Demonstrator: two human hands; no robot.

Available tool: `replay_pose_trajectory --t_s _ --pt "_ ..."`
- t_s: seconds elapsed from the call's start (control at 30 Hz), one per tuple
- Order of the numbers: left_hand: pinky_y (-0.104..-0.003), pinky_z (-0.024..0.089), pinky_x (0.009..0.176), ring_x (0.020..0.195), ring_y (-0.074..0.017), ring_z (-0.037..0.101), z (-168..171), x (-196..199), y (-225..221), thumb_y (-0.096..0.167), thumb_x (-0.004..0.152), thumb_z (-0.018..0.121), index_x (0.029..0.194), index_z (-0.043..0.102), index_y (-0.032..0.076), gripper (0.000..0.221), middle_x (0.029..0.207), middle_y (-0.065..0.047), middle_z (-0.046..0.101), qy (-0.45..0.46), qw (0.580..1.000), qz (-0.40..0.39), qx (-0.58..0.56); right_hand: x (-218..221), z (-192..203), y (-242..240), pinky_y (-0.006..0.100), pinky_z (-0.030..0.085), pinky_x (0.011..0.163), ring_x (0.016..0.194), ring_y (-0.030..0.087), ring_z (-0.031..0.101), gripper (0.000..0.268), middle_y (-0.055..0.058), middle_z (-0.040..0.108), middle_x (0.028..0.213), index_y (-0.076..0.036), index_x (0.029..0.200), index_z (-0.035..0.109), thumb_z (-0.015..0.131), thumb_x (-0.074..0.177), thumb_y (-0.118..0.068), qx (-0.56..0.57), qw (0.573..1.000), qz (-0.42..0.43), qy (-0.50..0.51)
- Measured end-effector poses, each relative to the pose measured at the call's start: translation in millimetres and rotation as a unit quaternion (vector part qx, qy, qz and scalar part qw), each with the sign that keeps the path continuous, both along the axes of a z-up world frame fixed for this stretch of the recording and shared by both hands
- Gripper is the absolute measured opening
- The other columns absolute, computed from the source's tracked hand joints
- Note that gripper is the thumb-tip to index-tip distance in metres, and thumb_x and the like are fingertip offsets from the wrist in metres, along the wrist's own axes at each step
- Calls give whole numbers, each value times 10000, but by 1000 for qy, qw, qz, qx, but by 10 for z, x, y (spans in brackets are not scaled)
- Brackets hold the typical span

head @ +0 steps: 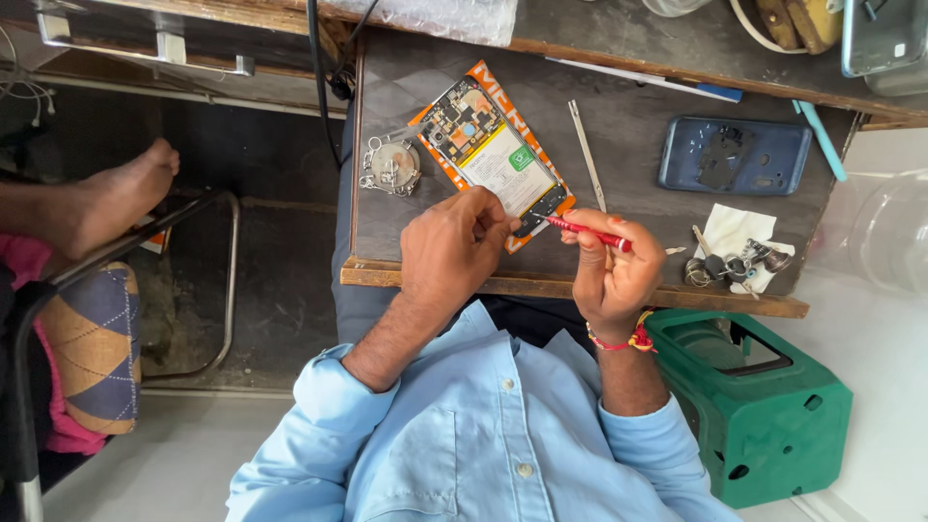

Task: The person uses a red screwdriver to remove screws from the back of a disassembled smartphone. They then use a metal spudger to pry and separate components within the phone's chassis.

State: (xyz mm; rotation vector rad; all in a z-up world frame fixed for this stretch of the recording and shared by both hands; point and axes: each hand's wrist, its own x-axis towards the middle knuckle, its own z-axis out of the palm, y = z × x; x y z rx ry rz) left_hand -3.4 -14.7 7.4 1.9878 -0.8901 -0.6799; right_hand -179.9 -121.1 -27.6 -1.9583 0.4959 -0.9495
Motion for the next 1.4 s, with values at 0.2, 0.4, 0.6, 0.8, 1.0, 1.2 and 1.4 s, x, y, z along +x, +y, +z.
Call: replay_pose_trajectory --t_s 0.2,0.4,0.6,0.8,1.0,1.2,1.4 --pt "-425 492 561 710 -239 690 1 0 -7 322 834 829 809 618 101 306 756 -27 690 -24 1000 -11 13 33 9 -21 343 626 801 893 254 715 300 264 704 1112 -16 1334 339 552 1127 -52 -28 999 -9 18" --pt "-431 495 567 726 -246 693 -31 1 3 328 844 824 821 614 107 305 764 -30 690 -24 1000 -14 12 17 9 -21 322 628 786 840 222 715 287 265 710 1119 -16 1331 339 547 1137 -51 -5 1000 -3 30" --pt "-444 500 583 758 -261 696 -44 6 9 332 847 814 840 618 112 295 775 -30 693 -32 999 -19 11 151 285 -46 312 615 772 890 225 722 236 235 723 1080 0 1245 407 604 1120 -32 -44 996 4 76" --pt "-457 500 592 780 -276 698 -57 1 11 335 854 809 837 607 109 304 789 -39 696 -34 999 -21 11 379 995 -430 352 610 776 900 304 752 125 200 748 1022 38 974 551 665 948 83 -132 943 186 244" --pt "-468 501 604 792 -288 700 -45 -1 33 339 858 805 832 602 115 303 791 -49 695 -38 999 -15 2 709 1288 -637 429 566 686 811 353 703 99 180 708 892 36 1001 662 613 916 23 -124 888 316 309" --pt "-490 485 597 800 -309 697 -61 7 57 329 859 791 852 614 130 267 820 -63 705 -28 1000 -12 -5 785 1372 -475 493 484 565 713 349 667 401 134 670 739 -37 769 641 750 963 -370 -313 782 136 521" --pt "-494 482 606 798 -316 693 -85 10 66 326 874 784 871 610 126 265 828 -72 704 -23 999 -22 -2 785 1325 -479 453 524 645 782 333 649 331 136 634 787 -24 817 620 758 979 -279 -347 806 210 431"
